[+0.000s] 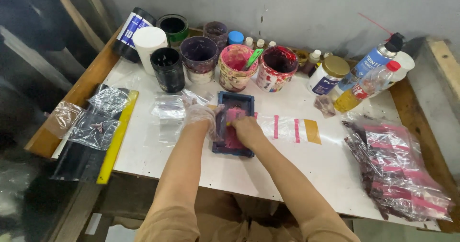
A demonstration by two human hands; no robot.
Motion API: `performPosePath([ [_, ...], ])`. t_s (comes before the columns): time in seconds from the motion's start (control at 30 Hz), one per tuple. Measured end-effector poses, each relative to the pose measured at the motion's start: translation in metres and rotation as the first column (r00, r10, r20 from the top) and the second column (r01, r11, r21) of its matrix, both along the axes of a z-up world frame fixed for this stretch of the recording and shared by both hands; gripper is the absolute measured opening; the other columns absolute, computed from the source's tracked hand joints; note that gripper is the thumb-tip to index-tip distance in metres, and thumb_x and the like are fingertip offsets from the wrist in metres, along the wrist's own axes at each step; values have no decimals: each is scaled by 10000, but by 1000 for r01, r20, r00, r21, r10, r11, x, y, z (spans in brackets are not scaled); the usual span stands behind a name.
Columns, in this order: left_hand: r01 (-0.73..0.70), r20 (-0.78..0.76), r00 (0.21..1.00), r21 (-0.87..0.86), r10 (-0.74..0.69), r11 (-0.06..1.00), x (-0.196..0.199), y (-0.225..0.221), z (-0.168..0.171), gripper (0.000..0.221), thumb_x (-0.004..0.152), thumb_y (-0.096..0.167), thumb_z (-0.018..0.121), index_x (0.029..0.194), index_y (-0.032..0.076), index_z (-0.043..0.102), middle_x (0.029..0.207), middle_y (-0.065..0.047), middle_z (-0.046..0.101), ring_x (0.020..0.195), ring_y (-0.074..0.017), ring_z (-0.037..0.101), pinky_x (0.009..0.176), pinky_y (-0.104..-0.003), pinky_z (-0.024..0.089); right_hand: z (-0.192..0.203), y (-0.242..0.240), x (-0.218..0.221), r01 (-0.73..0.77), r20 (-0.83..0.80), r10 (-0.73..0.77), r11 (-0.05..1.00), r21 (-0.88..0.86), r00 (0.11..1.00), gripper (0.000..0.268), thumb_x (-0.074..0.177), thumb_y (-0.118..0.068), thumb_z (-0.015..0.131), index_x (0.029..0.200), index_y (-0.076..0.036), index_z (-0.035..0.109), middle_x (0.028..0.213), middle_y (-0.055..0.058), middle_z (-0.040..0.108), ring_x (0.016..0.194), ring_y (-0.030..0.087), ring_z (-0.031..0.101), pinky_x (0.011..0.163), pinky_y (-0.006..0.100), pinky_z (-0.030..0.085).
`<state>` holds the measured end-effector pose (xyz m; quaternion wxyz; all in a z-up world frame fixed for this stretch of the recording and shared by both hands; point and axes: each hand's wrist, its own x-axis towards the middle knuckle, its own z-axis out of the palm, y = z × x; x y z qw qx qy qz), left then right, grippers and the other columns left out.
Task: Applying pink ink to a small screen printing frame and performing test prints on plastic bags.
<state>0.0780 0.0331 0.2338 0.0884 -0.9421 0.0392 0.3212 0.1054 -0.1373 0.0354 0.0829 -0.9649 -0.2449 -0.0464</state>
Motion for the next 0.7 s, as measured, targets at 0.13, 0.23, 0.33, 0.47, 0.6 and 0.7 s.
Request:
performPosePath([
  [0.13, -62, -15, 998, -18, 61, 998, -5, -2, 12, 516, 1055, 613, 124, 1570, 620, 92, 1719, 169, 140, 1609, -316, -65, 1236, -559, -181, 4, 4, -37, -48, -1, 48, 999, -15, 999, 320, 936, -94, 438, 1027, -114, 744, 858, 157, 726, 885, 363, 720, 778, 455, 534],
  [0.23, 8, 5, 1000, 34, -9, 999, 1, -2, 0, 546, 1052, 580, 204, 1567, 623, 30, 1723, 161, 122, 1601, -350, -67, 1233, -619, -146, -4, 2, -47, -31, 60, 33, 999, -35, 998, 295, 909, -100, 476, 1014, -155, 747, 839, 112, 719, 846, 322, 710, 732, 422, 507],
  [0.33, 7, -8, 1000, 30, -6, 1000, -3, -2, 4, 528, 1037, 615, 115, 1553, 646, 5, 1718, 193, 114, 1606, -328, -74, 1247, -600, -119, -5, -1, -56, -26, 59, 22, 998, 54, 998, 283, 913, -81, 497, 1043, -125, 745, 872, 133, 729, 887, 313, 708, 741, 398, 500],
  [0.47, 70, -11, 998, 69, -69, 995, 16, -1, -27, 746, 935, 714, 362, 1551, 623, -48, 1731, 148, 65, 1587, -389, -73, 1221, -675, -77, 1, -3, -80, 75, 85, -79, 996, 45, 993, 257, 947, -123, 529, 1136, -154, 701, 1028, 88, 706, 1015, 260, 662, 832, 377, 484],
  [0.6, 119, 34, 992, 100, -123, 988, 10, 3, -28, 716, 995, 618, 374, 1569, 611, -54, 1732, 134, 64, 1578, -405, -71, 1209, -681, -73, -14, -2, -100, 85, 243, -103, 993, 85, 965, 234, 984, -137, 532, 1172, -128, 671, 1062, 76, 680, 951, 239, 639, 792, 360, 465],
  [0.7, 108, 18, 994, 76, -110, 991, 22, 4, -49, 985, 841, 748, 575, 1571, 578, -65, 1733, 121, 47, 1565, -445, -89, 1211, -699, -27, -7, -2, -111, 84, 303, -100, 994, 65, 948, 220, 972, -135, 556, 1163, -114, 663, 1062, 84, 673, 929, 233, 635, 786, 353, 456],
])
